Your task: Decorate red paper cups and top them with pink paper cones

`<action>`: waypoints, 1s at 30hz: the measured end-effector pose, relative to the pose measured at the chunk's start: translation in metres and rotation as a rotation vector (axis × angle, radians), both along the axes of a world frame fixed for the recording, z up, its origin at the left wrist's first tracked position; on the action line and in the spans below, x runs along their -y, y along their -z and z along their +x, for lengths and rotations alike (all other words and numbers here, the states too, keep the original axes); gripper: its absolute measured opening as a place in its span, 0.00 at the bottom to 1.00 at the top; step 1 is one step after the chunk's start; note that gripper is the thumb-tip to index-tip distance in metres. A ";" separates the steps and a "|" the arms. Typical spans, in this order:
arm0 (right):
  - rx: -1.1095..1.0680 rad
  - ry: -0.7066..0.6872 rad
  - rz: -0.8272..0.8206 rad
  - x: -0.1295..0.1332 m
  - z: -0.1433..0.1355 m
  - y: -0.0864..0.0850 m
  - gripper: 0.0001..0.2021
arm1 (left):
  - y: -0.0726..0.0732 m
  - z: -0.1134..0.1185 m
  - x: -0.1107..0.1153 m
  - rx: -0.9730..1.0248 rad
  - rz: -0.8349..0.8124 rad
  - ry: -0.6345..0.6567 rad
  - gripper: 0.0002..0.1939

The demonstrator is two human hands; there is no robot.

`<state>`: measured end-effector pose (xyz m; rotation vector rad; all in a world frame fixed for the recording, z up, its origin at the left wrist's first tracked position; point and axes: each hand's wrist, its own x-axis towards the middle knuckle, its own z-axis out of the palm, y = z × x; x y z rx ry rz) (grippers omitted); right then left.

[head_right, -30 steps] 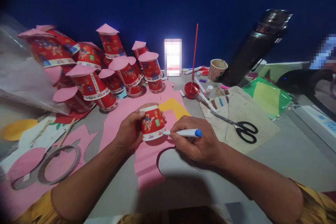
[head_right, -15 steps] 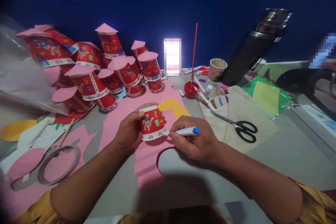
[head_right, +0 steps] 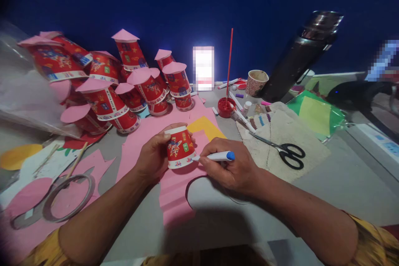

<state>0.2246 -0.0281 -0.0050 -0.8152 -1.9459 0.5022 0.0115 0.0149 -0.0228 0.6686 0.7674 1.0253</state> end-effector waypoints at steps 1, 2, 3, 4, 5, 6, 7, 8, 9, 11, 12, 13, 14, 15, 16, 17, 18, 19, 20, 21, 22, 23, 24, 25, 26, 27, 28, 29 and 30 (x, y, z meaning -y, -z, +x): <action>-0.005 0.001 -0.006 0.000 0.000 -0.001 0.04 | 0.000 0.000 0.000 0.003 -0.002 0.001 0.23; -0.012 0.004 -0.012 0.000 0.000 -0.001 0.04 | 0.000 0.000 0.000 0.007 -0.005 0.002 0.23; -0.019 0.005 -0.015 0.000 0.001 -0.002 0.04 | 0.000 0.000 0.000 0.011 -0.007 0.003 0.23; -0.023 0.004 -0.015 0.000 0.001 -0.002 0.04 | 0.000 0.000 0.000 0.014 -0.007 0.004 0.23; -0.026 0.003 -0.013 0.000 0.001 -0.002 0.04 | 0.000 0.000 0.000 0.014 -0.006 0.003 0.23; -0.026 0.002 -0.009 0.000 0.001 -0.002 0.04 | 0.000 0.000 0.000 0.012 -0.005 0.002 0.23; -0.022 0.001 -0.005 0.000 0.001 -0.001 0.04 | 0.000 0.000 0.000 0.009 -0.004 0.000 0.23; -0.019 -0.001 -0.002 0.000 0.001 0.000 0.04 | -0.001 0.000 0.000 0.006 -0.003 -0.002 0.23; -0.018 -0.002 0.001 0.001 0.001 0.000 0.04 | -0.001 0.001 0.000 0.004 -0.002 -0.004 0.24; -0.014 -0.002 0.002 0.001 0.001 0.002 0.03 | 0.000 0.001 0.000 0.002 0.005 0.001 0.24; -0.013 -0.003 0.002 0.001 0.001 0.002 0.03 | 0.000 0.001 0.000 0.000 0.011 0.005 0.24; -0.011 -0.005 0.001 0.000 0.001 0.003 0.03 | 0.000 0.001 0.001 -0.001 0.017 0.009 0.23; -0.007 -0.006 -0.001 0.000 0.001 0.003 0.03 | 0.001 0.001 0.001 0.000 0.022 0.012 0.23; -0.003 -0.006 -0.004 0.000 0.001 0.003 0.03 | 0.001 0.000 0.000 0.002 0.025 0.012 0.23; -0.001 -0.008 -0.007 0.000 0.001 0.003 0.03 | 0.001 0.000 0.000 0.004 0.027 0.011 0.23; 0.000 -0.008 -0.010 0.000 0.001 0.003 0.03 | 0.001 0.000 0.000 0.007 0.028 0.009 0.23; 0.001 -0.009 -0.013 0.000 0.001 0.003 0.04 | 0.002 0.000 0.000 0.008 0.030 0.008 0.22; 0.001 -0.010 -0.014 0.000 0.000 0.003 0.04 | 0.001 0.000 0.000 0.007 0.032 0.007 0.22; 0.002 -0.011 -0.014 0.000 0.000 0.003 0.04 | 0.001 0.000 0.000 0.005 0.032 0.005 0.22; 0.005 -0.010 -0.012 0.000 0.000 0.003 0.04 | 0.001 0.000 0.000 0.003 0.032 0.004 0.22; 0.006 -0.008 -0.010 0.000 0.000 0.003 0.04 | 0.001 0.000 0.000 0.001 0.031 0.004 0.22; 0.006 -0.007 -0.009 0.000 0.000 0.003 0.04 | 0.001 0.000 0.000 -0.002 0.028 0.005 0.22; 0.006 -0.004 -0.009 0.000 0.001 0.002 0.04 | 0.001 0.000 0.000 -0.005 0.027 0.006 0.22; 0.005 -0.002 -0.008 0.000 0.001 0.002 0.04 | 0.001 0.000 0.000 -0.008 0.027 0.007 0.22; 0.004 -0.001 -0.008 0.000 0.001 0.001 0.04 | 0.001 0.000 0.000 -0.010 0.029 0.008 0.22; 0.002 -0.003 -0.006 0.001 0.001 0.000 0.04 | 0.001 0.000 0.000 -0.012 0.031 0.008 0.22; 0.002 -0.007 -0.006 0.001 0.001 0.000 0.04 | 0.001 0.000 0.001 -0.015 0.032 0.007 0.22; 0.001 -0.012 -0.005 0.001 0.000 -0.001 0.04 | 0.001 0.000 0.001 -0.017 0.032 0.006 0.23; -0.003 -0.018 -0.004 0.001 0.000 -0.001 0.04 | 0.002 -0.001 0.001 -0.020 0.031 0.005 0.23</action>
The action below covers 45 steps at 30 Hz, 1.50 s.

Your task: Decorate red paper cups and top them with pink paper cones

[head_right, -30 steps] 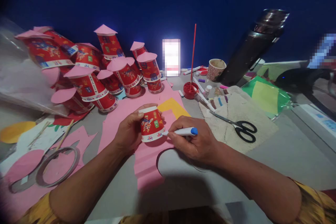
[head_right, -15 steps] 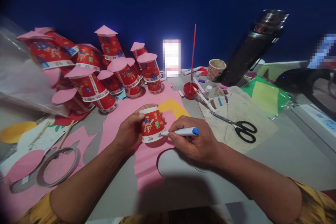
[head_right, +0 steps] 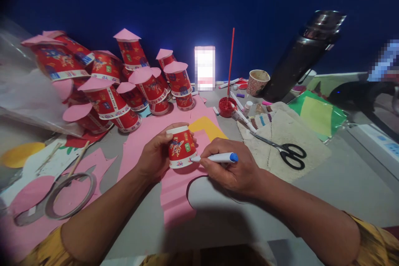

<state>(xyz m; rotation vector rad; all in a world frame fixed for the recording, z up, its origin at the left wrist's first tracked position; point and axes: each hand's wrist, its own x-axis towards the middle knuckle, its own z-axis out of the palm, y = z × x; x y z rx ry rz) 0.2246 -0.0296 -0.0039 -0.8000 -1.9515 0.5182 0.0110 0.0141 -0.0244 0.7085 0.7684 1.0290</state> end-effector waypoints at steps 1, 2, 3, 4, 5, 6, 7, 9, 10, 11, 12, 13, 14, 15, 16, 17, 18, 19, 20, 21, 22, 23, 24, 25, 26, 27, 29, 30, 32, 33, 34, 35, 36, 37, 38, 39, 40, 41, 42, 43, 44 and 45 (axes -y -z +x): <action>-0.005 -0.006 -0.001 0.000 0.000 0.000 0.04 | 0.000 0.000 0.000 -0.004 -0.002 0.000 0.23; -0.009 -0.013 -0.003 0.001 -0.001 0.000 0.04 | 0.000 0.000 0.000 -0.008 -0.006 0.000 0.24; -0.011 -0.019 -0.007 0.001 -0.001 0.000 0.04 | 0.000 0.000 0.000 -0.009 -0.008 0.001 0.24; -0.010 -0.023 -0.012 0.001 -0.001 0.000 0.04 | 0.001 0.000 0.000 -0.007 -0.010 0.000 0.24; -0.006 -0.026 -0.015 0.001 -0.002 0.000 0.04 | 0.001 0.000 -0.001 -0.004 -0.013 0.000 0.24; 0.000 -0.029 -0.015 0.001 -0.002 0.000 0.04 | 0.000 0.000 -0.001 0.002 -0.015 0.001 0.24; 0.006 -0.029 -0.012 0.001 -0.002 0.000 0.04 | 0.000 0.001 -0.001 0.007 -0.017 0.000 0.24; 0.013 -0.025 -0.004 0.001 -0.002 0.000 0.05 | 0.000 0.001 0.000 0.010 -0.021 -0.001 0.23; 0.015 -0.023 -0.002 0.000 -0.002 0.000 0.05 | -0.001 0.001 0.000 0.008 -0.024 -0.001 0.23; 0.016 -0.020 -0.002 0.000 -0.002 0.000 0.05 | -0.001 0.001 0.000 0.004 -0.027 -0.003 0.23; 0.015 -0.019 -0.003 0.000 -0.002 0.000 0.05 | -0.002 0.001 0.000 0.000 -0.031 -0.003 0.23; 0.014 -0.020 -0.004 0.000 -0.003 -0.001 0.05 | -0.002 0.001 0.000 -0.003 -0.034 -0.005 0.23; 0.013 -0.023 -0.005 0.000 -0.003 -0.001 0.05 | -0.002 0.001 0.001 -0.006 -0.034 -0.006 0.23; 0.013 -0.028 -0.005 0.000 -0.003 -0.001 0.05 | -0.003 0.002 0.001 -0.009 -0.032 -0.008 0.23; 0.014 -0.033 -0.006 0.000 -0.002 -0.001 0.05 | -0.003 0.002 0.001 -0.012 -0.028 -0.009 0.23; 0.016 -0.036 -0.008 0.000 -0.002 -0.001 0.05 | -0.003 0.002 0.001 -0.016 -0.023 -0.010 0.23; 0.019 -0.036 -0.010 0.000 -0.002 -0.001 0.05 | -0.003 0.002 0.000 -0.020 -0.018 -0.012 0.23; 0.019 -0.034 -0.011 0.000 -0.002 -0.001 0.05 | -0.002 0.002 0.000 -0.022 -0.014 -0.012 0.23; 0.015 -0.032 -0.012 0.000 -0.002 -0.001 0.05 | -0.002 0.002 0.000 -0.021 -0.012 -0.012 0.23; 0.010 -0.031 -0.014 0.000 -0.002 -0.001 0.04 | -0.002 0.002 0.000 -0.018 -0.011 -0.011 0.23; 0.003 -0.033 -0.017 0.000 -0.001 -0.001 0.04 | -0.002 0.001 0.000 -0.015 -0.010 -0.008 0.23; -0.003 -0.035 -0.021 0.001 -0.001 -0.001 0.04 | -0.001 0.001 0.000 -0.012 -0.009 -0.003 0.22; -0.007 -0.037 -0.025 0.001 -0.001 -0.001 0.04 | -0.001 0.001 0.000 -0.010 -0.008 0.000 0.22; -0.006 -0.038 -0.029 0.001 -0.001 -0.001 0.03 | -0.001 0.001 0.001 -0.008 -0.008 0.003 0.22; -0.002 -0.039 -0.032 0.001 -0.001 -0.002 0.03 | -0.001 0.001 0.001 -0.006 -0.010 0.005 0.22; 0.004 -0.040 -0.033 0.001 -0.001 -0.002 0.04 | -0.002 0.001 0.001 -0.004 -0.013 0.004 0.22; 0.018 -0.046 -0.031 0.001 -0.002 -0.001 0.04 | -0.002 0.002 0.001 0.000 -0.023 -0.002 0.22; 0.024 -0.048 -0.031 0.001 -0.002 -0.001 0.05 | -0.002 0.002 0.001 0.002 -0.025 -0.003 0.22; 0.032 -0.042 -0.032 0.001 -0.002 -0.001 0.05 | -0.002 0.002 0.000 0.006 -0.023 -0.003 0.22; 0.028 -0.036 -0.035 0.001 -0.002 0.000 0.06 | -0.002 0.002 0.000 0.008 -0.019 -0.001 0.22; 0.020 -0.029 -0.039 0.001 -0.001 0.000 0.06 | -0.002 0.002 0.000 0.010 -0.016 0.001 0.22; 0.008 -0.022 -0.047 0.001 0.000 0.000 0.06 | -0.002 0.002 0.000 0.012 -0.014 0.003 0.22; -0.007 -0.014 -0.054 0.000 0.000 -0.001 0.05 | -0.001 0.001 0.000 0.013 -0.012 0.004 0.22; -0.022 -0.006 -0.060 0.000 0.001 -0.001 0.05 | -0.001 0.001 0.000 0.014 -0.011 0.006 0.22; -0.033 0.004 -0.065 0.000 0.002 -0.001 0.05 | -0.001 0.001 0.000 0.016 -0.010 0.007 0.22; -0.038 0.011 -0.067 0.000 0.002 -0.001 0.05 | 0.000 0.000 0.000 0.017 -0.009 0.009 0.22; -0.041 0.015 -0.067 -0.001 0.003 -0.001 0.05 | 0.000 0.000 -0.001 0.019 -0.008 0.009 0.22; -0.041 0.014 -0.063 -0.001 0.003 -0.001 0.05 | 0.000 0.000 -0.001 0.021 -0.007 0.008 0.22; -0.037 0.009 -0.057 -0.001 0.002 -0.002 0.05 | -0.001 0.000 -0.001 0.020 -0.006 0.007 0.22; -0.031 -0.001 -0.052 -0.001 0.002 -0.002 0.04 | -0.001 0.000 0.000 0.018 -0.006 0.006 0.22; -0.023 -0.010 -0.047 -0.001 0.002 -0.001 0.04 | -0.001 0.001 0.000 0.015 -0.005 0.005 0.22; -0.015 -0.019 -0.043 -0.001 0.001 -0.001 0.04 | -0.001 0.001 0.000 0.012 -0.005 0.003 0.22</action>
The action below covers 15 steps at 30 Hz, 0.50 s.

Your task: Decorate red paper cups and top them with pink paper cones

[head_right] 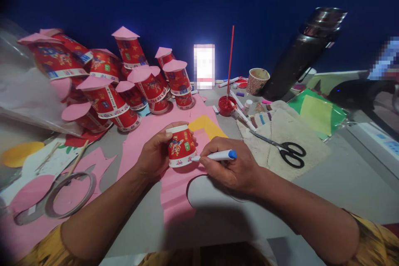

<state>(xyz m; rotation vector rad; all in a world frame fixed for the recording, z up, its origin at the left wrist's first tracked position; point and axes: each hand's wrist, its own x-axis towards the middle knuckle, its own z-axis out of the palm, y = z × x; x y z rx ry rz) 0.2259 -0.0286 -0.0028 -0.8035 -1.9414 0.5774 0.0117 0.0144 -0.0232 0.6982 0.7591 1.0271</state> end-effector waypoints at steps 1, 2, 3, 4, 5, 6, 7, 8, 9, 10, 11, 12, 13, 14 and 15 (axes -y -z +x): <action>0.008 -0.005 0.001 0.000 0.000 0.000 0.04 | 0.000 0.000 0.000 -0.002 -0.001 -0.001 0.22; 0.014 -0.009 0.001 0.000 0.000 0.001 0.04 | 0.000 0.000 0.000 -0.002 -0.002 -0.001 0.21; 0.018 -0.011 0.001 0.000 0.000 0.001 0.04 | 0.000 0.000 0.000 -0.001 -0.003 -0.001 0.21; 0.022 -0.009 0.003 0.000 0.000 0.002 0.04 | 0.000 0.000 0.000 0.002 -0.004 0.000 0.21; 0.027 -0.006 0.004 0.000 0.000 0.003 0.04 | 0.000 0.000 0.000 0.005 -0.005 0.001 0.21; 0.032 -0.004 0.008 0.000 0.000 0.003 0.04 | 0.000 0.000 0.000 0.006 -0.005 0.004 0.21; 0.036 -0.001 0.011 0.000 0.000 0.003 0.04 | 0.000 0.000 0.000 0.007 -0.005 0.004 0.21; 0.038 0.000 0.013 0.000 0.000 0.003 0.04 | 0.001 0.000 0.000 0.006 -0.005 0.005 0.22; 0.039 0.001 0.016 0.000 -0.001 0.003 0.04 | 0.001 0.000 0.000 0.004 -0.005 0.006 0.22; 0.038 0.001 0.020 0.000 -0.001 0.003 0.04 | 0.001 0.000 0.001 0.001 -0.004 0.005 0.21; 0.036 0.001 0.023 0.000 -0.001 0.003 0.04 | 0.001 0.000 0.001 -0.001 -0.002 0.004 0.21; 0.035 0.003 0.024 0.000 -0.001 0.003 0.05 | 0.001 0.000 0.001 -0.001 0.000 0.003 0.21; 0.035 0.007 0.023 0.000 -0.001 0.003 0.05 | 0.001 0.000 0.001 -0.001 0.001 0.003 0.21; 0.036 0.010 0.020 0.000 -0.001 0.003 0.05 | 0.001 0.000 0.001 0.000 0.002 0.004 0.21; 0.036 0.013 0.014 0.000 -0.001 0.003 0.05 | 0.001 0.000 0.001 0.001 0.001 0.004 0.21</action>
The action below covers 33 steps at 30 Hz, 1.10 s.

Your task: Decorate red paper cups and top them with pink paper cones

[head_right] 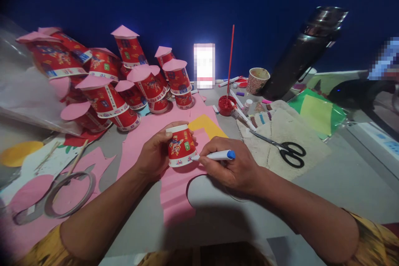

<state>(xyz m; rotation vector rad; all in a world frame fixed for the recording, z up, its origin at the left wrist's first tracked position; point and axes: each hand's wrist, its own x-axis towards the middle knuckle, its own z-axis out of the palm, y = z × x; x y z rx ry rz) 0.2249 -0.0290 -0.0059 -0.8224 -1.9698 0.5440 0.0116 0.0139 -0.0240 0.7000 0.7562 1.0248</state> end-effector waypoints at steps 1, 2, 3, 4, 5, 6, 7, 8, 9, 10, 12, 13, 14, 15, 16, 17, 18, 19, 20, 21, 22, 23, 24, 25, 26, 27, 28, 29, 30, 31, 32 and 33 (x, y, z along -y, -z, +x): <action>0.001 0.001 -0.008 0.000 0.000 0.000 0.05 | 0.000 0.000 0.000 0.000 -0.001 -0.001 0.21; 0.004 0.000 -0.014 0.000 0.000 0.000 0.05 | 0.000 0.000 0.000 0.000 -0.002 -0.003 0.21; 0.007 -0.003 -0.019 0.000 0.000 0.000 0.05 | 0.000 0.000 0.000 -0.002 -0.004 -0.005 0.22; 0.010 -0.005 -0.021 0.000 0.001 -0.001 0.05 | 0.000 0.000 -0.001 -0.004 -0.004 -0.008 0.22; 0.013 -0.005 -0.019 0.000 0.001 -0.001 0.05 | 0.000 0.000 -0.001 -0.004 -0.005 -0.009 0.22; 0.012 -0.004 -0.016 0.000 0.001 -0.001 0.05 | 0.000 0.000 -0.001 -0.004 -0.005 -0.008 0.22; 0.010 -0.001 -0.010 0.000 0.001 -0.002 0.05 | 0.000 0.000 0.000 -0.003 -0.005 -0.008 0.22; 0.002 0.005 -0.005 0.000 0.002 -0.002 0.05 | 0.000 0.000 0.000 -0.001 -0.005 -0.007 0.22; -0.008 0.012 -0.001 0.000 0.002 -0.002 0.05 | 0.000 0.000 0.000 0.001 -0.005 -0.008 0.22; -0.021 0.020 0.000 0.000 0.002 -0.002 0.05 | 0.000 0.000 0.000 0.004 -0.007 -0.008 0.22; -0.040 0.035 -0.003 0.000 0.003 -0.002 0.05 | 0.000 0.000 -0.001 0.011 -0.014 -0.012 0.22; -0.046 0.046 -0.003 -0.001 0.003 -0.002 0.05 | 0.000 -0.001 -0.001 0.017 -0.021 -0.016 0.23; -0.051 0.058 0.001 -0.001 0.004 -0.002 0.05 | 0.000 -0.001 -0.001 0.025 -0.029 -0.021 0.23; -0.058 0.073 0.009 -0.002 0.004 -0.002 0.05 | 0.000 -0.001 -0.002 0.034 -0.039 -0.025 0.23; -0.066 0.093 0.020 -0.002 0.005 -0.003 0.05 | 0.000 -0.001 -0.002 0.042 -0.048 -0.029 0.23; -0.074 0.114 0.031 -0.003 0.005 -0.003 0.05 | 0.000 -0.001 -0.003 0.049 -0.057 -0.029 0.23; -0.082 0.136 0.040 -0.003 0.005 -0.003 0.05 | 0.001 -0.002 -0.004 0.056 -0.064 -0.028 0.23; -0.086 0.156 0.044 -0.003 0.006 -0.003 0.05 | 0.000 -0.002 -0.004 0.063 -0.068 -0.025 0.23; -0.086 0.174 0.043 -0.004 0.006 -0.004 0.05 | 0.000 -0.003 -0.005 0.071 -0.069 -0.023 0.23; -0.086 0.189 0.038 -0.004 0.006 -0.004 0.05 | 0.000 -0.003 -0.005 0.082 -0.069 -0.021 0.23; -0.088 0.201 0.031 -0.004 0.006 -0.004 0.05 | -0.001 -0.004 -0.006 0.094 -0.069 -0.021 0.24; -0.094 0.209 0.021 -0.004 0.006 -0.005 0.05 | -0.001 -0.005 -0.006 0.106 -0.070 -0.021 0.25; -0.100 0.213 0.009 -0.004 0.006 -0.005 0.05 | -0.001 -0.006 -0.007 0.117 -0.072 -0.019 0.25; -0.108 0.215 0.000 -0.004 0.006 -0.005 0.05 | -0.002 -0.006 -0.007 0.127 -0.076 -0.018 0.26; -0.117 0.217 -0.008 -0.004 0.006 -0.006 0.05 | -0.002 -0.007 -0.008 0.133 -0.079 -0.017 0.27; -0.127 0.219 -0.015 -0.004 0.006 -0.006 0.05 | -0.002 -0.007 -0.008 0.135 -0.081 -0.015 0.28; -0.137 0.222 -0.022 -0.004 0.006 -0.006 0.05 | -0.002 -0.007 -0.008 0.133 -0.078 -0.015 0.28; -0.148 0.226 -0.029 -0.003 0.007 -0.007 0.05 | -0.001 -0.007 -0.007 0.128 -0.070 -0.018 0.27; -0.160 0.230 -0.035 -0.003 0.007 -0.007 0.05 | -0.001 -0.007 -0.007 0.120 -0.055 -0.025 0.25; -0.169 0.232 -0.043 -0.003 0.007 -0.007 0.05 | -0.002 -0.006 -0.006 0.108 -0.035 -0.033 0.23; -0.173 0.230 -0.050 -0.002 0.007 -0.007 0.05 | -0.002 -0.006 -0.005 0.093 -0.010 -0.039 0.21; -0.175 0.223 -0.054 -0.001 0.007 -0.007 0.05 | -0.003 -0.005 -0.003 0.074 0.019 -0.045 0.19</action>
